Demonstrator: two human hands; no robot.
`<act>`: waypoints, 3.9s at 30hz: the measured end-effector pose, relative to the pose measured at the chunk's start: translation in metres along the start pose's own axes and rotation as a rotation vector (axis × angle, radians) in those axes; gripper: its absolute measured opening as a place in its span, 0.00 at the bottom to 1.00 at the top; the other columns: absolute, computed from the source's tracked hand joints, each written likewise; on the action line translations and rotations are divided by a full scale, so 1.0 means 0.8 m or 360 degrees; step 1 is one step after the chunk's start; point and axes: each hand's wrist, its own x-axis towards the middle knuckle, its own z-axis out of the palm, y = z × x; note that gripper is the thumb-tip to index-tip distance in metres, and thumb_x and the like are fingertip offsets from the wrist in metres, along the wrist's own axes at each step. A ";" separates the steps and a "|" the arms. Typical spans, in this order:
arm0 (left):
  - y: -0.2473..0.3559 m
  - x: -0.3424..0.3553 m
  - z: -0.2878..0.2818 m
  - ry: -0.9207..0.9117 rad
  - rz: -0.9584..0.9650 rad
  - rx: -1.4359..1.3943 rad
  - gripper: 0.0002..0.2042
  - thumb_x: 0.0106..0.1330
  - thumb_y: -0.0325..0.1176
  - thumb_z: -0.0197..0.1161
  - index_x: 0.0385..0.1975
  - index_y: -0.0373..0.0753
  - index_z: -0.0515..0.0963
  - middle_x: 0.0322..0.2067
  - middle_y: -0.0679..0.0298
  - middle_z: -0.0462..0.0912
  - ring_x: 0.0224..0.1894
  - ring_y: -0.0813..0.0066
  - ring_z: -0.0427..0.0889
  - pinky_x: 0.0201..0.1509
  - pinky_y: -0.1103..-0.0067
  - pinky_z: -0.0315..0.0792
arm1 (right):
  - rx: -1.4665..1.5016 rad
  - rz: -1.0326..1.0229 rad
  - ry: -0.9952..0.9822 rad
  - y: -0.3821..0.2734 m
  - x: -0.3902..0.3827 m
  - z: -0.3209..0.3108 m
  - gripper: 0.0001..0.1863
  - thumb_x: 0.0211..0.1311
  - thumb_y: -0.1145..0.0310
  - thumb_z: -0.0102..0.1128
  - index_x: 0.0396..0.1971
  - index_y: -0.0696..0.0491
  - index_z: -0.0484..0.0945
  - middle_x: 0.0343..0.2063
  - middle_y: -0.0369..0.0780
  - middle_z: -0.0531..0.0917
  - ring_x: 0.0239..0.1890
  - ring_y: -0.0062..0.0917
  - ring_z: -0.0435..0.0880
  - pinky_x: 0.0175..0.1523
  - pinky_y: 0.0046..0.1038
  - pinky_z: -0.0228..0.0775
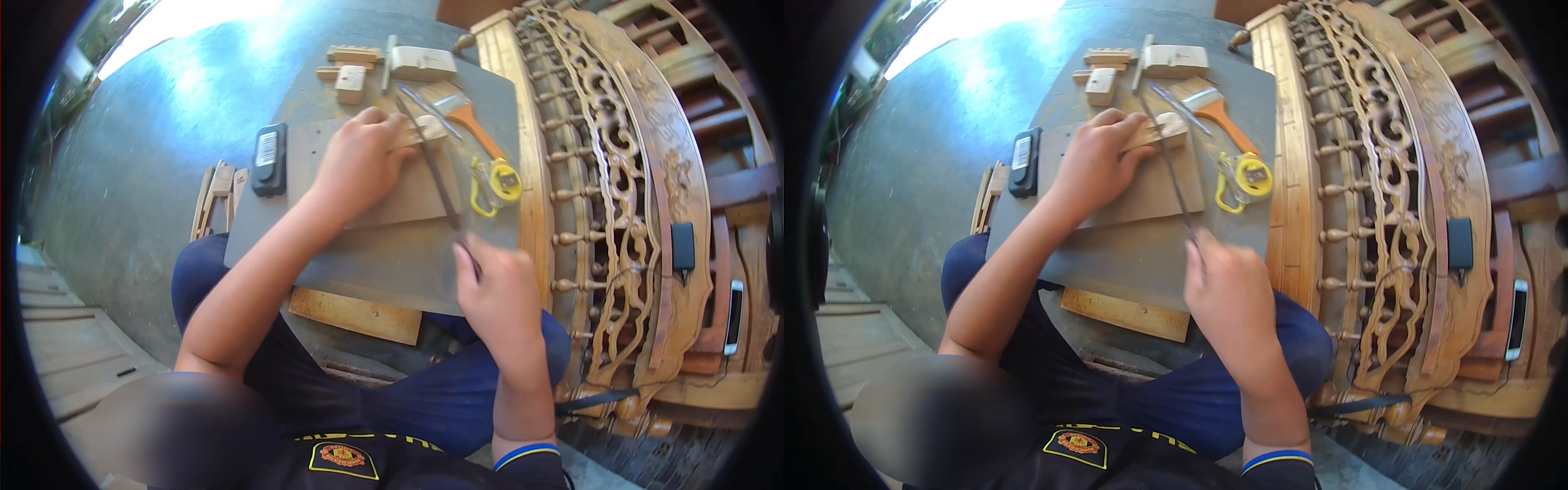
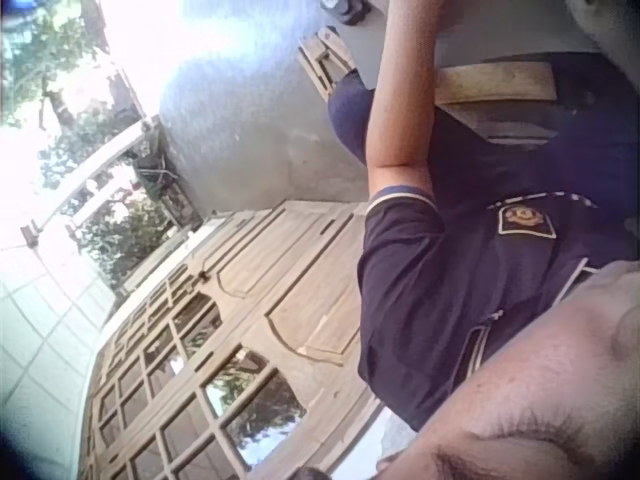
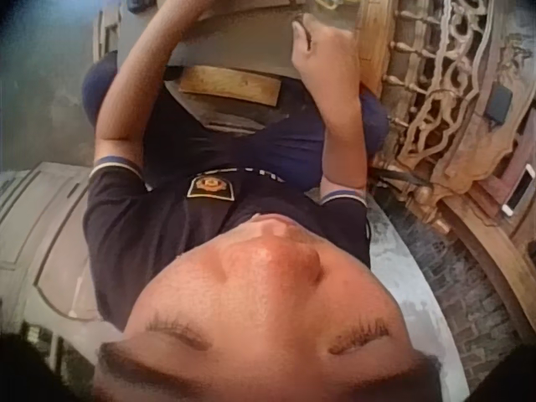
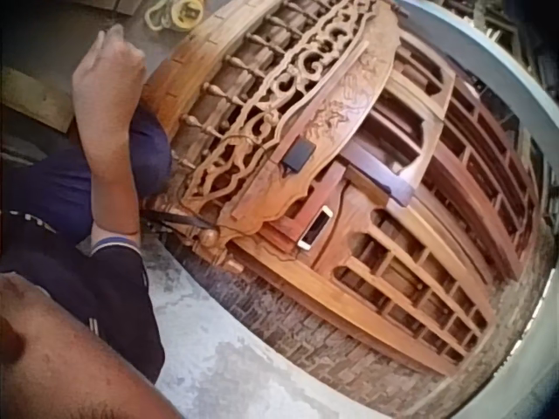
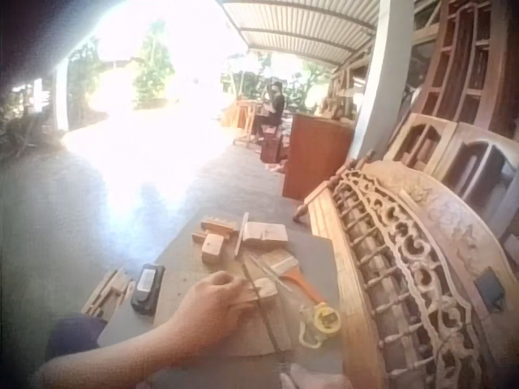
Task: Using a small saw to cut and shape a wood block, then cleaning it with a brush and measuring it with a tape measure.
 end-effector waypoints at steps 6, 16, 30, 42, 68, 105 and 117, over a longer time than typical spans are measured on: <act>-0.006 -0.018 0.005 0.0122 0.0052 0.0003 0.19 0.63 0.32 0.71 0.53 0.31 0.83 0.47 0.46 0.85 0.46 0.43 0.85 0.53 0.63 0.78 | 0.0073 -0.0097 0.0051 0.011 0.033 0.030 0.08 0.69 0.71 0.59 0.36 0.61 0.81 0.23 0.55 0.83 0.29 0.53 0.84 0.37 0.50 0.76; -0.038 0.009 -0.029 -0.0153 0.0033 0.0076 0.20 0.65 0.34 0.71 0.56 0.33 0.83 0.50 0.49 0.86 0.50 0.46 0.85 0.56 0.66 0.77 | 0.0249 -0.0063 -0.0154 0.001 0.011 0.029 0.12 0.70 0.66 0.60 0.36 0.61 0.82 0.22 0.55 0.83 0.28 0.53 0.84 0.38 0.50 0.77; -0.013 0.001 -0.047 -0.0516 0.0073 -0.0135 0.22 0.66 0.34 0.72 0.59 0.36 0.81 0.56 0.55 0.84 0.59 0.57 0.82 0.65 0.69 0.72 | -0.0148 0.0164 0.0255 0.105 0.077 0.009 0.36 0.53 0.62 0.78 0.63 0.55 0.78 0.57 0.50 0.81 0.57 0.43 0.82 0.65 0.37 0.73; 0.006 -0.029 -0.065 0.0081 0.0082 -0.0206 0.13 0.73 0.32 0.67 0.53 0.37 0.85 0.52 0.60 0.86 0.44 0.74 0.85 0.48 0.77 0.80 | 0.0902 0.0333 0.0315 0.064 0.081 -0.018 0.33 0.50 0.69 0.78 0.58 0.59 0.81 0.47 0.44 0.85 0.49 0.29 0.86 0.56 0.30 0.79; -0.041 -0.011 -0.126 -0.0565 -0.0820 -0.1765 0.04 0.72 0.30 0.64 0.39 0.37 0.80 0.33 0.70 0.81 0.34 0.87 0.80 0.40 0.87 0.77 | -0.0046 -0.0532 0.0420 0.037 0.105 -0.007 0.26 0.50 0.82 0.68 0.50 0.43 0.77 0.42 0.39 0.80 0.47 0.40 0.83 0.48 0.41 0.78; -0.017 -0.024 -0.081 -0.0475 -0.0494 -0.0497 0.13 0.67 0.30 0.73 0.50 0.37 0.88 0.38 0.64 0.90 0.40 0.80 0.86 0.50 0.80 0.80 | 0.0083 -0.0410 0.0186 0.044 0.083 -0.006 0.16 0.51 0.83 0.65 0.40 0.52 0.77 0.42 0.41 0.81 0.45 0.45 0.83 0.46 0.42 0.75; -0.022 -0.028 -0.081 -0.0405 -0.0459 -0.0525 0.12 0.65 0.29 0.73 0.48 0.35 0.89 0.37 0.64 0.90 0.34 0.81 0.85 0.42 0.81 0.79 | 0.0062 -0.0408 0.0157 0.034 0.083 -0.004 0.18 0.49 0.84 0.66 0.41 0.53 0.78 0.44 0.41 0.82 0.48 0.45 0.83 0.50 0.41 0.77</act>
